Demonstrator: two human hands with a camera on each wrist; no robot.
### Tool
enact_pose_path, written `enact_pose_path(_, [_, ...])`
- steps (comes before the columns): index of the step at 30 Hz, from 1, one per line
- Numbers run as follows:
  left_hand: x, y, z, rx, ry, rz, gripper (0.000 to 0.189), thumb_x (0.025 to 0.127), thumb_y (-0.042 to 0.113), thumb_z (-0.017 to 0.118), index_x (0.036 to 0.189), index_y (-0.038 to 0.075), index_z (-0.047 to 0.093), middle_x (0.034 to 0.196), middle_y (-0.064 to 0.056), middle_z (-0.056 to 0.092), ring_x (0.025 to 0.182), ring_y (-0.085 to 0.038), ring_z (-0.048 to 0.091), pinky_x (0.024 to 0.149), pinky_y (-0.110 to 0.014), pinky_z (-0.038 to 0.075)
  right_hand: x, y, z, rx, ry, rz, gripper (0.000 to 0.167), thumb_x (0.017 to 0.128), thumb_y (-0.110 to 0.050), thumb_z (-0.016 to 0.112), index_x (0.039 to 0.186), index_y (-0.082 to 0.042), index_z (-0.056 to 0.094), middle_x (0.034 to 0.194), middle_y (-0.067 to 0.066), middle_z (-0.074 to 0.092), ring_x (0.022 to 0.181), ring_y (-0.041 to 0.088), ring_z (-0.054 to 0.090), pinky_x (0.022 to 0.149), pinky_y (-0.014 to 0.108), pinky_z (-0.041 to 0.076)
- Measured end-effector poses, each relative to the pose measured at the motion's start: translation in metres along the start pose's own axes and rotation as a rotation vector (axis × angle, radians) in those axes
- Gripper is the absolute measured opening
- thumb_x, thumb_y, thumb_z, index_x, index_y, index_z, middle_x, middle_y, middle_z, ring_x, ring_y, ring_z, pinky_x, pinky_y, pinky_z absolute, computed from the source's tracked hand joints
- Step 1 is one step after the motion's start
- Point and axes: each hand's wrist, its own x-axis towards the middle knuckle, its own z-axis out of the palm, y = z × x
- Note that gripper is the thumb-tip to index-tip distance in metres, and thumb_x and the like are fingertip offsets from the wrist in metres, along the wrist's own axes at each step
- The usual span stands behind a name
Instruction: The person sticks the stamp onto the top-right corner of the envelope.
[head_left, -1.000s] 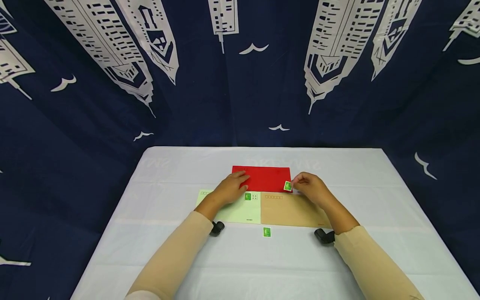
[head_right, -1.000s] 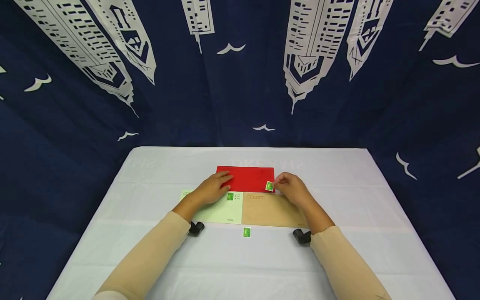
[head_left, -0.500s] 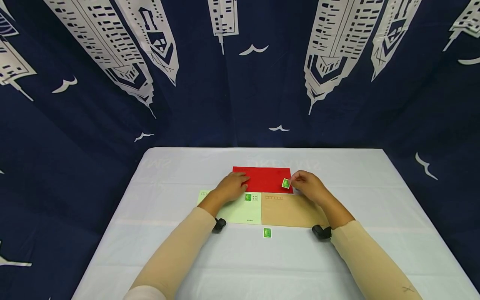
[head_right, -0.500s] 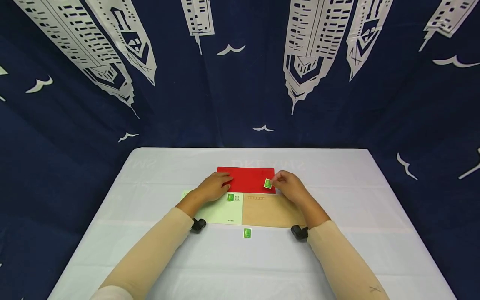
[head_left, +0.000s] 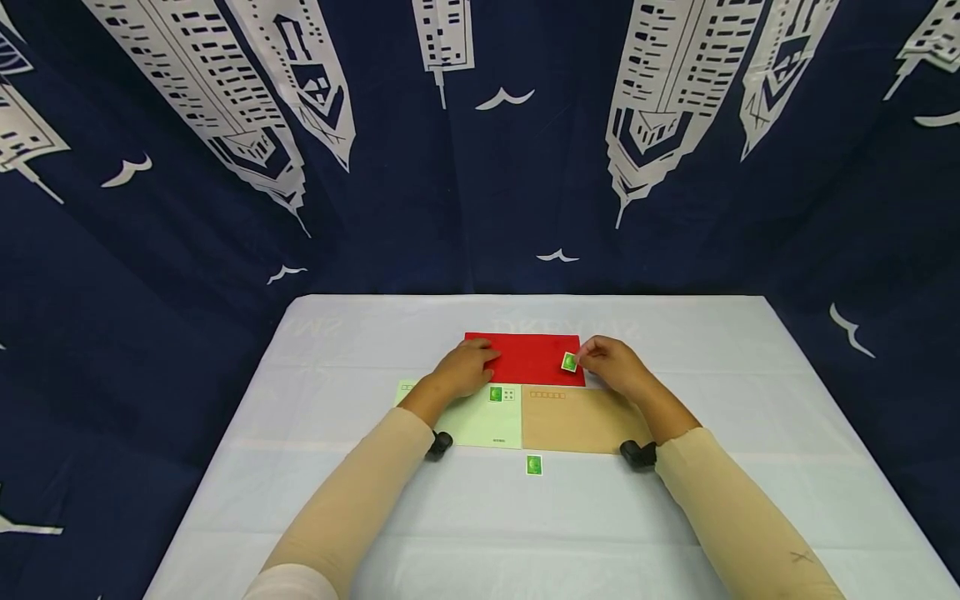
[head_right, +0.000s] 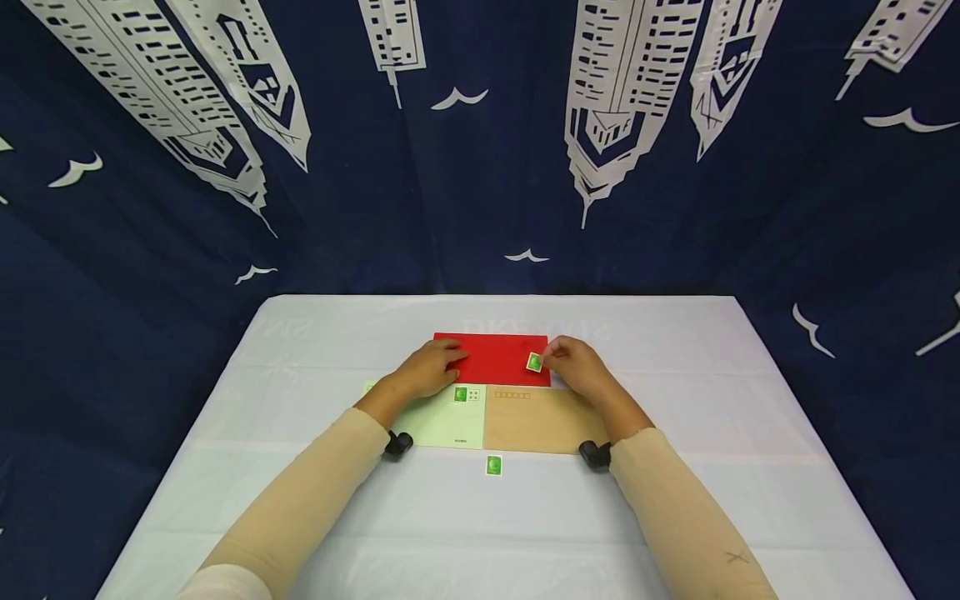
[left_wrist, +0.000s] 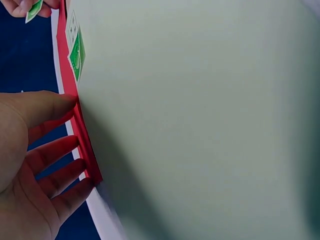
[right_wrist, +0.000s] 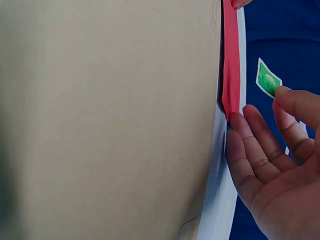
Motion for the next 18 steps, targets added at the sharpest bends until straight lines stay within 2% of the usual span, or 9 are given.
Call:
enact_pose_path(7, [0.005,-0.001,0.002,-0.001,-0.031,0.001,0.047,0.104,0.024,0.054,0.151,0.018,0.049,0.164,-0.006,0.036,0.153,-0.026,0.032,0.125,-0.042,0.030,0.010,0.003,0.002,0.040,-0.006,0.028,0.018,0.101,-0.020,0.061,0.112,-0.006,0.062,0.110,0.014,0.066,0.097,0.025,0.054,0.082,0.028,0.045])
enact_pose_path(13, [0.009,-0.001,0.003,0.026,-0.063,-0.012,0.052,0.104,0.033,0.055,0.154,0.023,0.045,0.166,-0.003,0.032,0.156,-0.024,0.025,0.127,-0.042,0.027,0.015,0.000,0.003,0.018,-0.008,0.030,0.020,0.100,-0.022,0.062,0.112,-0.006,0.062,0.107,0.013,0.063,0.097,0.026,0.052,0.083,0.030,0.043])
enact_pose_path(18, [0.011,0.001,0.001,0.040,-0.074,-0.014,0.053,0.103,0.035,0.057,0.154,0.024,0.045,0.166,-0.003,0.032,0.156,-0.026,0.025,0.127,-0.043,0.026,0.018,-0.004,0.003,-0.002,-0.008,0.023,0.019,0.101,-0.021,0.060,0.112,-0.006,0.062,0.104,0.011,0.062,0.094,0.024,0.051,0.080,0.030,0.042])
